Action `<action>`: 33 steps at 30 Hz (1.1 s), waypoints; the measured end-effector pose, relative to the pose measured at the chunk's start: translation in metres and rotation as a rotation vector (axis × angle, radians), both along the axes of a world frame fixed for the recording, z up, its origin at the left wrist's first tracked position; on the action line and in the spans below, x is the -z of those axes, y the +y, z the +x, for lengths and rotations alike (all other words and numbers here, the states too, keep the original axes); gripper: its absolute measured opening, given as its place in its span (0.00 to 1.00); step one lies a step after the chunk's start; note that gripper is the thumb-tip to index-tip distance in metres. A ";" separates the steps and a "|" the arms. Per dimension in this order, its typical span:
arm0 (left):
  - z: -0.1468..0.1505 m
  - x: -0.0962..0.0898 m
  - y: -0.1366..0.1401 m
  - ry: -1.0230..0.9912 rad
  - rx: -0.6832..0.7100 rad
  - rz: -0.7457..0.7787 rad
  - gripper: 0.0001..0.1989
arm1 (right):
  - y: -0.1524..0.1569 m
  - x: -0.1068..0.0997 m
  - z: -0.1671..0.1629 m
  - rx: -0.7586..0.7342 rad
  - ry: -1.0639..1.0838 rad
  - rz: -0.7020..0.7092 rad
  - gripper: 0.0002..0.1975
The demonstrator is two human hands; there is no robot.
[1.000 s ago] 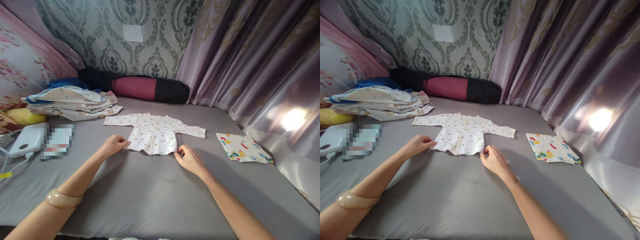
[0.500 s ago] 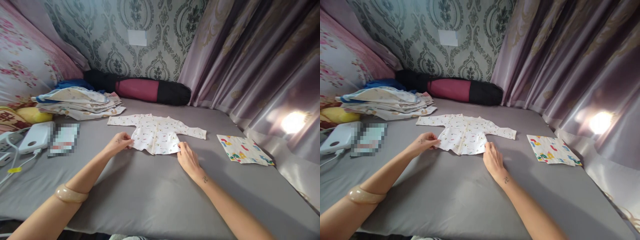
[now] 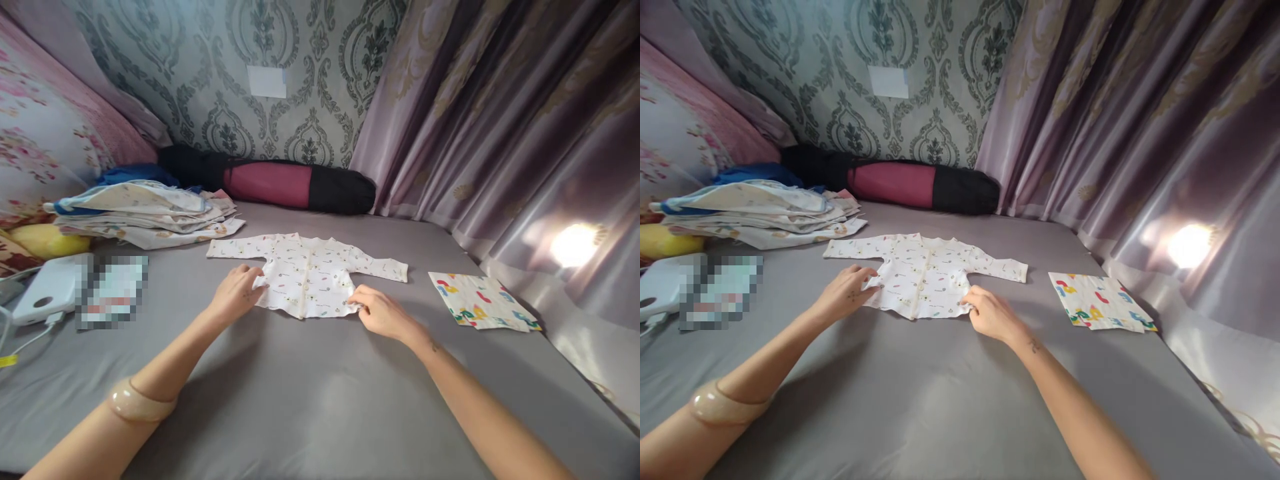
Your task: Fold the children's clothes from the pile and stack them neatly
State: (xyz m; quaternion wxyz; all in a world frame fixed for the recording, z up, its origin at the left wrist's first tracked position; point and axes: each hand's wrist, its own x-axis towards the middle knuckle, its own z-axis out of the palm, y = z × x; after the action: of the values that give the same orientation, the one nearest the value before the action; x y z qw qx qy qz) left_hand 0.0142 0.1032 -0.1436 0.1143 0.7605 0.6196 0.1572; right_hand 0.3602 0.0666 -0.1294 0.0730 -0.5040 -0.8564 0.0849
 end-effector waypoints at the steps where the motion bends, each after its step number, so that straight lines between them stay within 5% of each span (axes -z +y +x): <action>1: 0.012 -0.002 -0.001 -0.002 0.059 0.056 0.14 | 0.006 0.000 0.003 0.059 0.047 -0.016 0.19; 4: 0.063 -0.003 -0.006 -0.095 0.338 0.068 0.13 | 0.032 0.007 0.009 0.245 0.100 0.065 0.15; 8: 0.139 0.004 -0.017 -0.060 0.616 0.017 0.11 | 0.063 0.020 0.006 0.254 0.019 0.172 0.14; 12: 0.181 0.011 -0.024 0.003 0.602 0.003 0.10 | 0.079 0.028 0.001 0.191 -0.110 0.189 0.17; 20: 0.191 0.022 -0.022 0.126 0.592 0.098 0.12 | 0.099 0.025 0.015 0.051 -0.234 0.258 0.13; 24: 0.193 0.023 -0.020 -0.023 0.503 0.040 0.12 | 0.106 0.023 0.020 0.008 -0.252 0.251 0.13; 31: 0.183 0.017 -0.020 -0.208 0.571 -0.041 0.11 | 0.105 0.011 0.003 0.199 -0.221 0.172 0.15; 33: 0.176 0.014 -0.017 -0.136 0.462 0.013 0.10 | 0.103 0.008 -0.013 0.235 -0.186 0.185 0.17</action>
State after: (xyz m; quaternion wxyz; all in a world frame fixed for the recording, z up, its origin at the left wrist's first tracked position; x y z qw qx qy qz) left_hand 0.1900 0.0858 -0.1578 0.1838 0.8704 0.4191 0.1818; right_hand 0.3476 0.1693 -0.1374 0.0491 -0.5976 -0.7987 -0.0504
